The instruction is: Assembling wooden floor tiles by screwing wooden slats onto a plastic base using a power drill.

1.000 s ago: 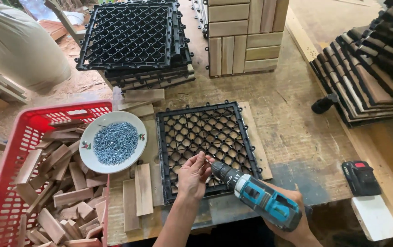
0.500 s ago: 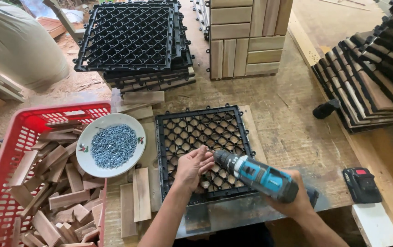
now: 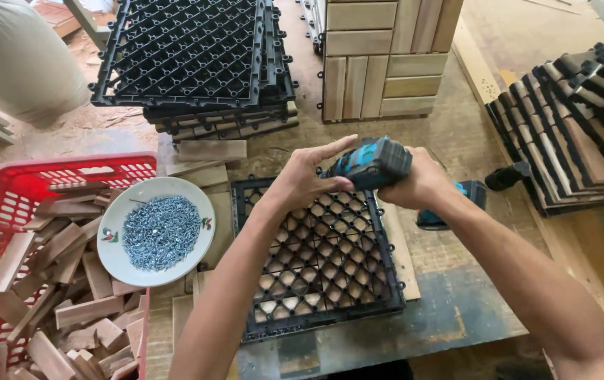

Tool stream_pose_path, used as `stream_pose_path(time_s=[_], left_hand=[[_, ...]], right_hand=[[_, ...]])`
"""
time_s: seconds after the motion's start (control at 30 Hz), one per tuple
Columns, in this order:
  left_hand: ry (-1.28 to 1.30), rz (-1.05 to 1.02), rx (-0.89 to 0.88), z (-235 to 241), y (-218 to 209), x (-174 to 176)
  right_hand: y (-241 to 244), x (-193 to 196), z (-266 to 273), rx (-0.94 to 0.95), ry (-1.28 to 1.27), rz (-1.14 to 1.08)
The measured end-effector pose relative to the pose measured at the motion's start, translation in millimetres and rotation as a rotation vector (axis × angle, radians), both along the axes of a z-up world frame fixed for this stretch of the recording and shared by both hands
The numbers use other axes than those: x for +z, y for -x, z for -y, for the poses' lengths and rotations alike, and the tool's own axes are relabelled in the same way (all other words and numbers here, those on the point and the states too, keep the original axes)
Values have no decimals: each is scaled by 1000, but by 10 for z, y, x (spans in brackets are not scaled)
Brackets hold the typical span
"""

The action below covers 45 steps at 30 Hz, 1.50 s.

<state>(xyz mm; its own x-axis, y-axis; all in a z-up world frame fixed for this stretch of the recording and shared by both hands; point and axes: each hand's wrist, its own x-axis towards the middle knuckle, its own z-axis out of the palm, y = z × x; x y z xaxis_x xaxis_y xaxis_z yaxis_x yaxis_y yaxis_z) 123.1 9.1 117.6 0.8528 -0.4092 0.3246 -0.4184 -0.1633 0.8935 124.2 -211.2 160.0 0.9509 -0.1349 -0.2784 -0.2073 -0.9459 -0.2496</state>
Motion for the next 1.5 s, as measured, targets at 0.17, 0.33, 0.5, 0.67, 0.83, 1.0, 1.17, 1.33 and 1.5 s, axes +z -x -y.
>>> stream_pose_path(time_s=[0.17,0.33,0.5,0.67,0.83,1.0,1.17,1.33,1.5], left_hand=[[110,-35,-27,-18,-138,-72],[126,-62,-7,-66,-243,-200],[134,-77,-4,-114,-287,-266],[127,-91,-10,-185,-432,-241],[127,-105,-25,-252,-435,-138],[173,-134,-27,-272,-455,-278],[196,-154,-27,-293,-419,-253],[215,-159,-26,-273,-393,-222],[235,-158,-18,-197,-432,-337]], right_hand=[[-96,294,-260,1,17,-68],[-153,370,-319,11,24,-111],[-245,362,-386,37,33,-114],[-385,597,-612,155,171,-197],[-510,594,-670,186,213,-218],[-508,620,-733,190,248,-273],[-505,602,-762,223,257,-230],[-590,493,-690,278,260,-200],[-637,522,-683,342,286,-195]])
